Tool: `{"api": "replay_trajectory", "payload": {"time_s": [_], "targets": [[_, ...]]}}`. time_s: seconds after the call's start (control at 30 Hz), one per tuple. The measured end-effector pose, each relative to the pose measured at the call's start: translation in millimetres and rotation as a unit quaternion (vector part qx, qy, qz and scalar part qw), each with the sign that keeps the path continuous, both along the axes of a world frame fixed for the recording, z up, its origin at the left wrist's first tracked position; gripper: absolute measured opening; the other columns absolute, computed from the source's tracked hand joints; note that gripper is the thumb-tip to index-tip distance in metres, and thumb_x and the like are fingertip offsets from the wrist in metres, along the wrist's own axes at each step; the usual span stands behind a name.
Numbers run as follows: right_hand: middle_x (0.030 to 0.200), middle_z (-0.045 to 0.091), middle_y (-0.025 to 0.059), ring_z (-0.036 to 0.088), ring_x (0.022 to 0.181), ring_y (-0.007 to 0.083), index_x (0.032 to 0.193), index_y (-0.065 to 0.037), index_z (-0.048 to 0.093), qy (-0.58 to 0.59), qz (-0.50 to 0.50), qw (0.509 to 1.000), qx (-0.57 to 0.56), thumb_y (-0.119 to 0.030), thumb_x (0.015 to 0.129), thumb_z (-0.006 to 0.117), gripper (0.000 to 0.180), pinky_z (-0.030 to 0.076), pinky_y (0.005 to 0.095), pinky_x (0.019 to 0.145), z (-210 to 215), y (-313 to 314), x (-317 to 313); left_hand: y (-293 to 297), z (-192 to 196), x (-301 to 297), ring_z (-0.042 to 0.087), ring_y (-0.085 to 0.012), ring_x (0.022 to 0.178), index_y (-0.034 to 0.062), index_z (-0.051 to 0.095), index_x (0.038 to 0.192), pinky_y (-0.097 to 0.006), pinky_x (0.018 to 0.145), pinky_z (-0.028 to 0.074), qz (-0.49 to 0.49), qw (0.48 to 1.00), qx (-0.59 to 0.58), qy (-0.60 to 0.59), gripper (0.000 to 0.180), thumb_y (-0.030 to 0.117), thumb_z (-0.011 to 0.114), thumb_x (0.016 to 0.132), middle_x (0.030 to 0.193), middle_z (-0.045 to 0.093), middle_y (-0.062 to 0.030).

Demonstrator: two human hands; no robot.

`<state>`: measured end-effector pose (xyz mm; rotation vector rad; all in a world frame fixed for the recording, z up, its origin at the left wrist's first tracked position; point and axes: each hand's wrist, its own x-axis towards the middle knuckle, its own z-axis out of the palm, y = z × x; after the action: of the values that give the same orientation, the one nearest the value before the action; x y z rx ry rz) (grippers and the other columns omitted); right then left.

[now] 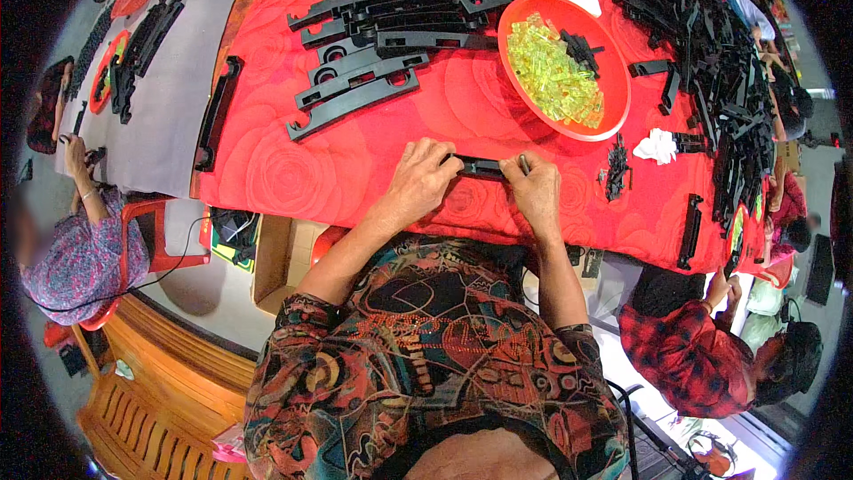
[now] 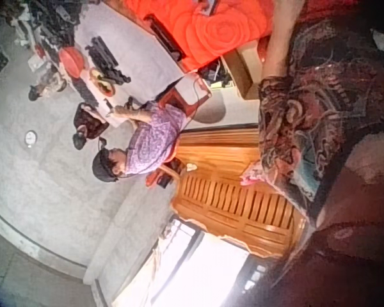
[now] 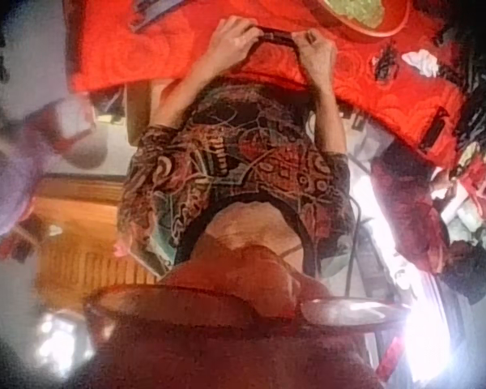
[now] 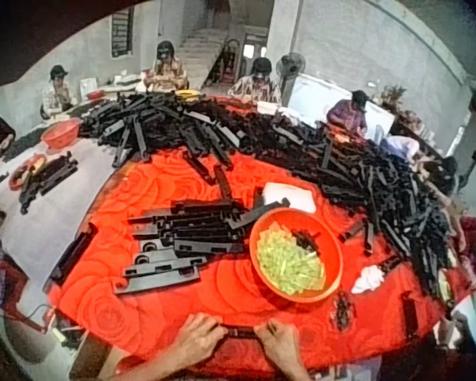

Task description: Assembling small plastic components for toy firearms in a workshop setting.

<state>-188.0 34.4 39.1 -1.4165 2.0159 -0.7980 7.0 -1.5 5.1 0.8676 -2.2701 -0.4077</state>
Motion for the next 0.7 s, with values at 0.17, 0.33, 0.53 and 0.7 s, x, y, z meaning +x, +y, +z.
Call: {"api": "replay_trajectory", "payload": {"time_s": [0.17,0.33,0.53,0.7], "targets": [[0.064,0.057,0.0206,0.058,0.061,0.0373,0.071,0.002,0.053,0.053,0.004,0.999,0.0,-0.024,0.076,0.062,0.028,0.042,0.0442,0.054,-2,-2,3,-1,6,0,0.051,-0.0258,0.088,0.003,0.057,0.089,-0.037,0.073,0.04,-0.005,1.0,0.012,-0.002,0.015,0.007,0.06,0.075,0.097,0.055,-0.0091],[0.065,0.058,0.0191,0.058,0.063,0.0377,0.072,0.001,0.052,0.077,0.007,0.997,-0.006,-0.024,0.076,0.061,0.027,0.043,0.0455,0.056,-4,-2,6,-6,15,-1,0.054,-0.0291,0.085,0.0021,0.055,0.092,-0.039,0.073,0.042,0.004,0.994,0.105,0.026,0.02,0.014,0.062,0.077,0.089,0.058,-0.0117],[0.064,0.058,0.0174,0.058,0.063,0.0366,0.071,0.0,0.051,0.072,-0.011,0.997,-0.021,-0.023,0.075,0.061,0.025,0.043,0.045,0.056,-4,0,9,-34,28,-18,0.056,-0.0337,0.083,0.0024,0.056,0.09,-0.044,0.071,0.044,-0.001,0.965,0.253,-0.066,0.024,0.02,0.064,0.076,0.083,0.059,-0.0147],[0.064,0.057,0.0172,0.058,0.061,0.0357,0.071,0.001,0.051,0.07,-0.003,0.997,-0.042,-0.02,0.074,0.061,0.023,0.043,0.0439,0.055,-11,1,6,-47,13,-35,0.059,-0.0332,0.08,0.0031,0.06,0.08,-0.044,0.066,0.045,-0.069,0.955,0.236,-0.165,0.021,0.021,0.067,0.072,0.078,0.061,-0.015]]}}
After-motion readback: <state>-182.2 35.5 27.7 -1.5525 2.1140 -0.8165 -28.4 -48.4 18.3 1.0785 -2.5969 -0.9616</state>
